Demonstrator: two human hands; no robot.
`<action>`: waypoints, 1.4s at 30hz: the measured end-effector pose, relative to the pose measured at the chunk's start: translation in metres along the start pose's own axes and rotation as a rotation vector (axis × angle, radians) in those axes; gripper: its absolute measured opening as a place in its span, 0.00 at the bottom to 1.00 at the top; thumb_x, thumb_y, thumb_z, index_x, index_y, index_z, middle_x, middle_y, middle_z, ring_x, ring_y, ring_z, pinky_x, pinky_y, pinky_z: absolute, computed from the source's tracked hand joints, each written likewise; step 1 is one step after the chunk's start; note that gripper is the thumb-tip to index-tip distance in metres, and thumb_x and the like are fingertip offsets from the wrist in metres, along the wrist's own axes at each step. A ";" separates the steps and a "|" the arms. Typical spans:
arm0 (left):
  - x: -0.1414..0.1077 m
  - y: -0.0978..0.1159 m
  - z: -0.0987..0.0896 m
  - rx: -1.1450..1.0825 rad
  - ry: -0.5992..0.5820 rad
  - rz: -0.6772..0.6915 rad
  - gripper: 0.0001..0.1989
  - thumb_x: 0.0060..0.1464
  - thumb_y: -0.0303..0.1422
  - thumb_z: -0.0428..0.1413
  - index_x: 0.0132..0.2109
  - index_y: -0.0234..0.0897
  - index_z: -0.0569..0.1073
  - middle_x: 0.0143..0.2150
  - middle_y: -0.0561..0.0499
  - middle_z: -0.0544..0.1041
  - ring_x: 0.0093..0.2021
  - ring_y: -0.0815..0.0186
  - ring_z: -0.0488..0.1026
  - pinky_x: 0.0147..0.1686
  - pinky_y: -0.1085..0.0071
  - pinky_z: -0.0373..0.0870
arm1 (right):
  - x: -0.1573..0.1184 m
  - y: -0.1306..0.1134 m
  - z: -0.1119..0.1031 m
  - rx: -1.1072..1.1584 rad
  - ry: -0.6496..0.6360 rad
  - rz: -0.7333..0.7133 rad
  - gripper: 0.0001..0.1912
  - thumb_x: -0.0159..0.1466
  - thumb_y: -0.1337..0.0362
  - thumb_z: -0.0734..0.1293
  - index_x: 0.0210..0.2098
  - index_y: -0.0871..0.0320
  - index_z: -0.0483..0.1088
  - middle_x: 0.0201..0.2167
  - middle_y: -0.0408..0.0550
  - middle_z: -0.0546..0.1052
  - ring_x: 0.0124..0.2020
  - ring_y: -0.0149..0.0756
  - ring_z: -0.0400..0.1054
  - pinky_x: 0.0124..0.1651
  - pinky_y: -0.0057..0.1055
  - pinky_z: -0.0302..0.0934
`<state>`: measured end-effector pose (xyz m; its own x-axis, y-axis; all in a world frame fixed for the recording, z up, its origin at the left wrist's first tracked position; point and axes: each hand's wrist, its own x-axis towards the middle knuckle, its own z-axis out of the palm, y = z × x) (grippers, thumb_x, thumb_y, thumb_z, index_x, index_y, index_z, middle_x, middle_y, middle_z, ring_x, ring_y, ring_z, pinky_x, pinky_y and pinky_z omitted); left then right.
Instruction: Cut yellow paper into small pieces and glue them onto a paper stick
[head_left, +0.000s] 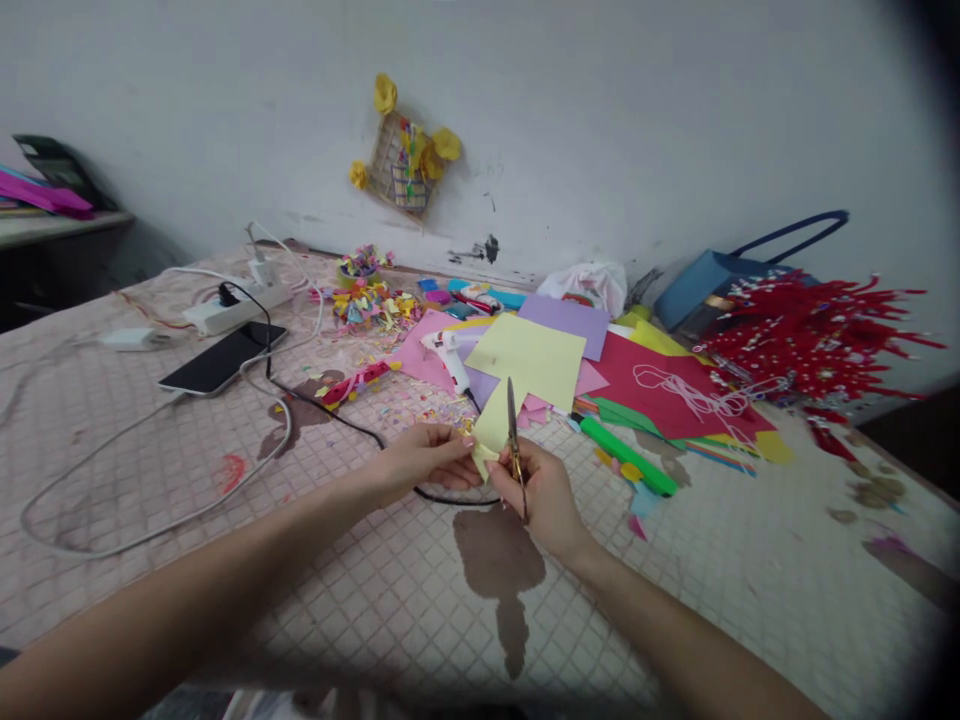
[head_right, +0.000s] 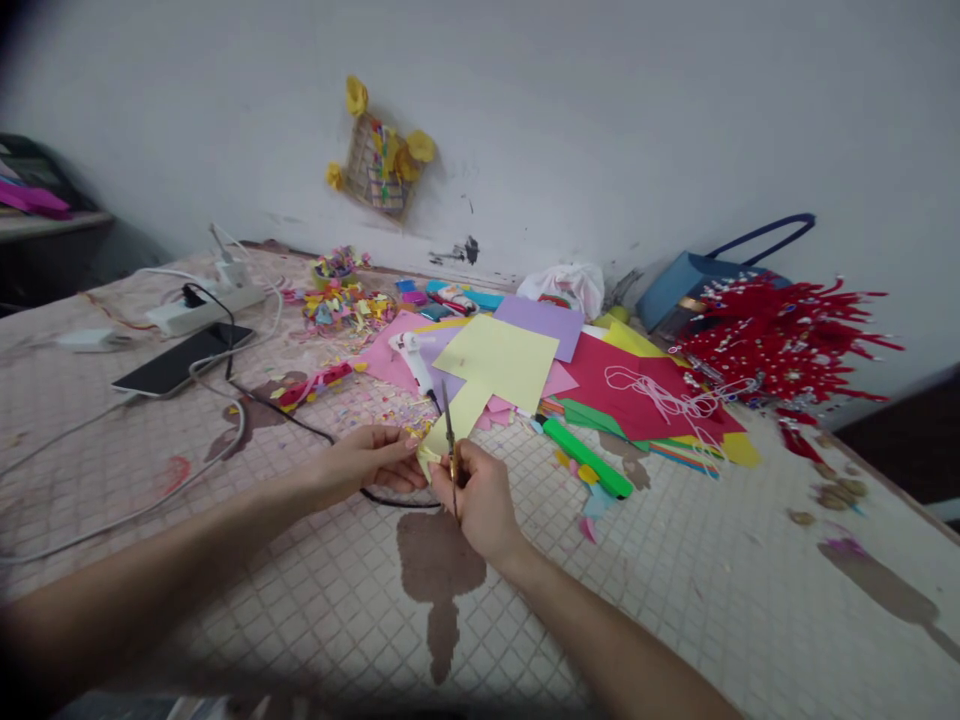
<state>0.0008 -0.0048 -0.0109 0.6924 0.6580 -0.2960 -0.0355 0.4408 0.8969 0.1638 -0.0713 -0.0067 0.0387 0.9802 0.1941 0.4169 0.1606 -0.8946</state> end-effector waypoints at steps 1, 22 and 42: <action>0.000 0.001 -0.001 -0.007 -0.005 -0.003 0.15 0.48 0.41 0.57 0.32 0.30 0.71 0.30 0.45 0.78 0.31 0.67 0.76 0.33 0.74 0.72 | 0.000 -0.001 0.000 0.009 -0.001 0.004 0.09 0.56 0.62 0.64 0.24 0.58 0.60 0.18 0.38 0.61 0.20 0.26 0.54 0.24 0.24 0.50; -0.003 0.006 -0.003 0.193 0.074 0.334 0.10 0.44 0.31 0.58 0.32 0.33 0.64 0.23 0.56 0.68 0.22 0.74 0.67 0.24 0.76 0.67 | 0.007 0.002 0.000 0.536 -0.052 0.279 0.14 0.56 0.59 0.66 0.21 0.59 0.59 0.12 0.36 0.62 0.13 0.22 0.53 0.15 0.20 0.45; -0.004 0.001 0.003 0.635 0.075 0.596 0.15 0.42 0.23 0.57 0.41 0.33 0.68 0.38 0.48 0.71 0.36 0.68 0.68 0.37 0.72 0.65 | 0.005 0.002 -0.007 0.501 -0.080 0.264 0.14 0.56 0.60 0.65 0.19 0.59 0.59 0.11 0.36 0.62 0.12 0.22 0.53 0.14 0.21 0.45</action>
<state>-0.0002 -0.0087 -0.0078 0.6366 0.7186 0.2801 0.0470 -0.3987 0.9159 0.1708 -0.0667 -0.0048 0.0066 0.9971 -0.0757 -0.0795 -0.0749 -0.9940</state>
